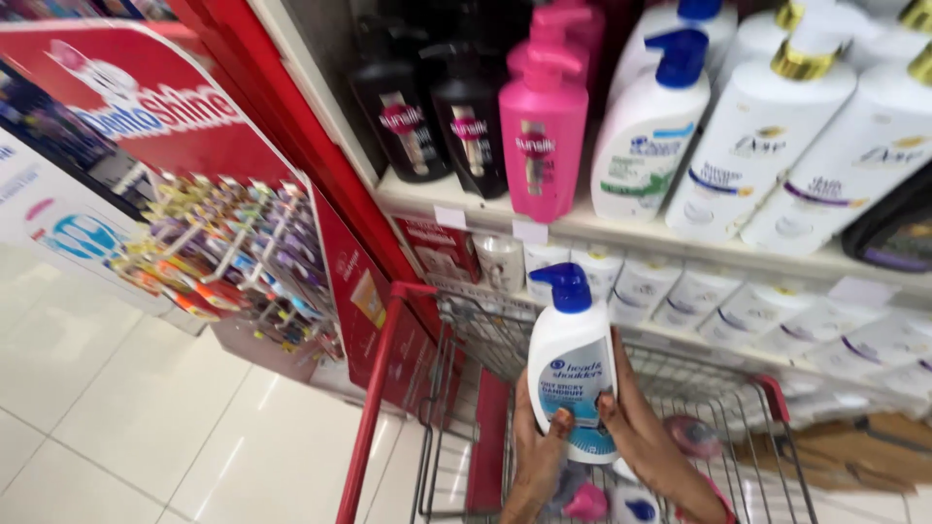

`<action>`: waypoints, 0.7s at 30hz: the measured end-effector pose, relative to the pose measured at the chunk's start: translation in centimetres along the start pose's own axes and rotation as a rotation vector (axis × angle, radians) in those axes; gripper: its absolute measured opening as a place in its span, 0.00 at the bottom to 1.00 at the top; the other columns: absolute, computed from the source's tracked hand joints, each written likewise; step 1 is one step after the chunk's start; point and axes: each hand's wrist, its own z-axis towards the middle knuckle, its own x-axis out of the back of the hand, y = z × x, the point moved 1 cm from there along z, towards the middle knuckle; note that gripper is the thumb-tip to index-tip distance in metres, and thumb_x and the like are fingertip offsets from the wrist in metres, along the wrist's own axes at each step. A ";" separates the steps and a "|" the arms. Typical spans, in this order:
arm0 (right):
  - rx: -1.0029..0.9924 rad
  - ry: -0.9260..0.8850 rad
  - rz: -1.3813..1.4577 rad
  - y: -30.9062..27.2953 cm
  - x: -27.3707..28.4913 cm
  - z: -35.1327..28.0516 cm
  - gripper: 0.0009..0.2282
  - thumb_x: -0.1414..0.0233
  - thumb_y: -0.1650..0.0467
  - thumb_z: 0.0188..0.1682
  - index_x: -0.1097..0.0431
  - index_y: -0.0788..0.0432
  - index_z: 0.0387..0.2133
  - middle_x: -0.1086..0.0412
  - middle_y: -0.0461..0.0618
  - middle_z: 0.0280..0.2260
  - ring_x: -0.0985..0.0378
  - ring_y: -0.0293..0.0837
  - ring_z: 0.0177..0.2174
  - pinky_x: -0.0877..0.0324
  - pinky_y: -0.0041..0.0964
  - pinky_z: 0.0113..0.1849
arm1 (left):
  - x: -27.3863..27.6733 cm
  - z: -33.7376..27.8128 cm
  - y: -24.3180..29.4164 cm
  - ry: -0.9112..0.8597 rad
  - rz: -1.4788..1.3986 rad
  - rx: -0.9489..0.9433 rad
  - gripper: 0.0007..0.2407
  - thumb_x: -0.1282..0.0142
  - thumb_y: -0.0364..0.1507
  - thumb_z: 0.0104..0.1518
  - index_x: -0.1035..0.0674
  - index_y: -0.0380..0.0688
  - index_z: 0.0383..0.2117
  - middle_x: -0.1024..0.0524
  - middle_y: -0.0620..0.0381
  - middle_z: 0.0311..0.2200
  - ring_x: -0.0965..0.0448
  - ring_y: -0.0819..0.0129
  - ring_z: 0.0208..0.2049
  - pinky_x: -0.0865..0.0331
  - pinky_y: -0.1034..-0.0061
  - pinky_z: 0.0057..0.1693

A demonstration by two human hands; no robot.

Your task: Wiping and cleaning shampoo bottles on a retail store shelf.

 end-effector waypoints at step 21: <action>0.901 -0.035 -0.202 -26.5 -1.9 20.9 0.39 0.51 0.65 0.52 0.70 0.59 0.72 0.63 0.59 0.72 0.59 0.52 0.69 0.57 0.45 0.63 | -2.6 16.8 31.4 -0.182 0.088 -0.843 0.35 0.55 0.42 0.65 0.60 0.49 0.74 0.34 0.50 0.55 0.31 0.69 0.47 0.30 0.74 0.52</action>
